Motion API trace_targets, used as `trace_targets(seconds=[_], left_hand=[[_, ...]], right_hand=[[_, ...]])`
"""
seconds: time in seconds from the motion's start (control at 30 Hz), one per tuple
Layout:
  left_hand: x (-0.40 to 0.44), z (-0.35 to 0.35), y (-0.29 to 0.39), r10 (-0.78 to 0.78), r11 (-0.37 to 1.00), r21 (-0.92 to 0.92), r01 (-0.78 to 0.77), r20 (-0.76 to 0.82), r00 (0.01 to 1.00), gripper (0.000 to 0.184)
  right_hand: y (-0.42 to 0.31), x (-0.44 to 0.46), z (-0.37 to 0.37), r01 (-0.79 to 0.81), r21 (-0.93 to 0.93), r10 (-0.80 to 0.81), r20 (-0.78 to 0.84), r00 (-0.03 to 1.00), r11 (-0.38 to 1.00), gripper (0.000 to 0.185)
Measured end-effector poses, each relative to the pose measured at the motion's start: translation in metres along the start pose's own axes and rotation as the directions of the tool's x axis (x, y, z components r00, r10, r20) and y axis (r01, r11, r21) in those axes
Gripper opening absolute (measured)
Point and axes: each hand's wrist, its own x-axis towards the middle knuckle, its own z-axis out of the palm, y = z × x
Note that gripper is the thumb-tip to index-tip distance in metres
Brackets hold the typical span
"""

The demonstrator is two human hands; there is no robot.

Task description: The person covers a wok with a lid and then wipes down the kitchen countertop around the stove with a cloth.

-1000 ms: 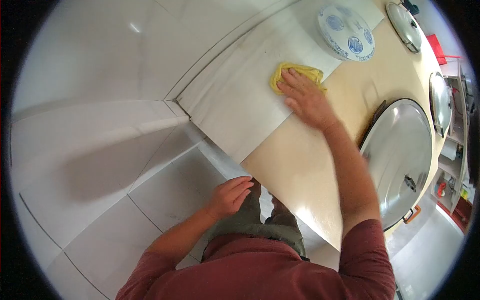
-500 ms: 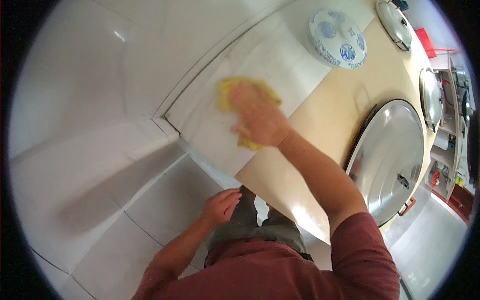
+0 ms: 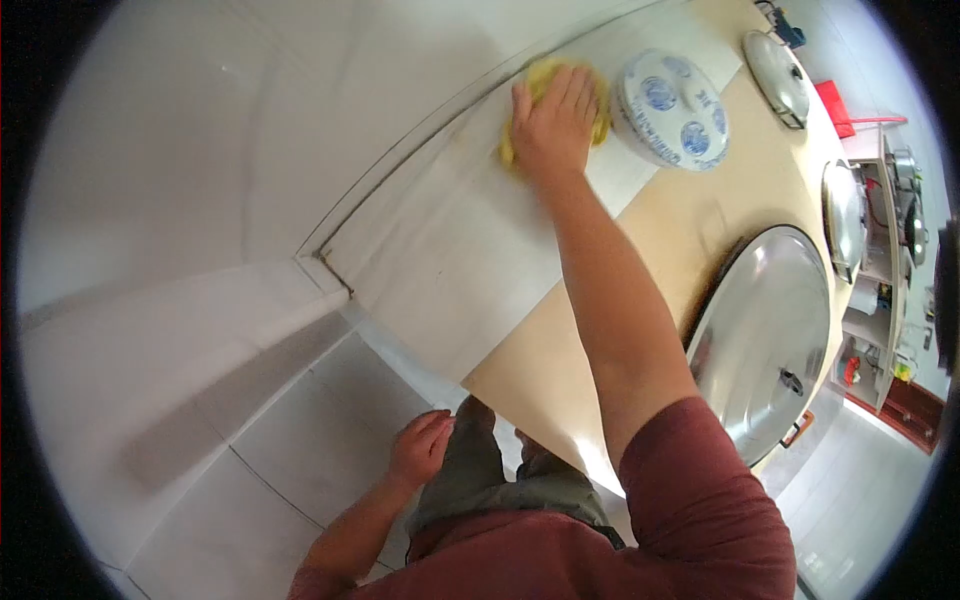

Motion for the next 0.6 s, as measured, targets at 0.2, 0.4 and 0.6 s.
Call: trace_targets(seconds=[0.2, 0.4, 0.6], left_hand=[[0.001, 0.005, 0.005, -0.076, 0.997, -0.006, 0.076, -0.081, 0.994, 0.019], [-0.005, 0.01, 0.019, -0.069, 0.996, -0.066, 0.067, -0.019, 0.997, 0.021], [-0.029, -0.012, 0.023, -0.093, 0.996, -0.007, 0.093, -0.119, 0.989, 0.02]], right_hand=[[-0.03, -0.037, -0.011, 0.267, 0.009, -0.263, 0.21, 0.942, 0.964, 0.087], [-0.136, -0.164, -0.055, 0.503, 0.381, -0.627, 0.37, 0.685, 0.775, 0.078], [-0.101, -0.151, -0.027, 0.563, 0.425, -0.698, 0.315, 0.643, 0.709, 0.065]])
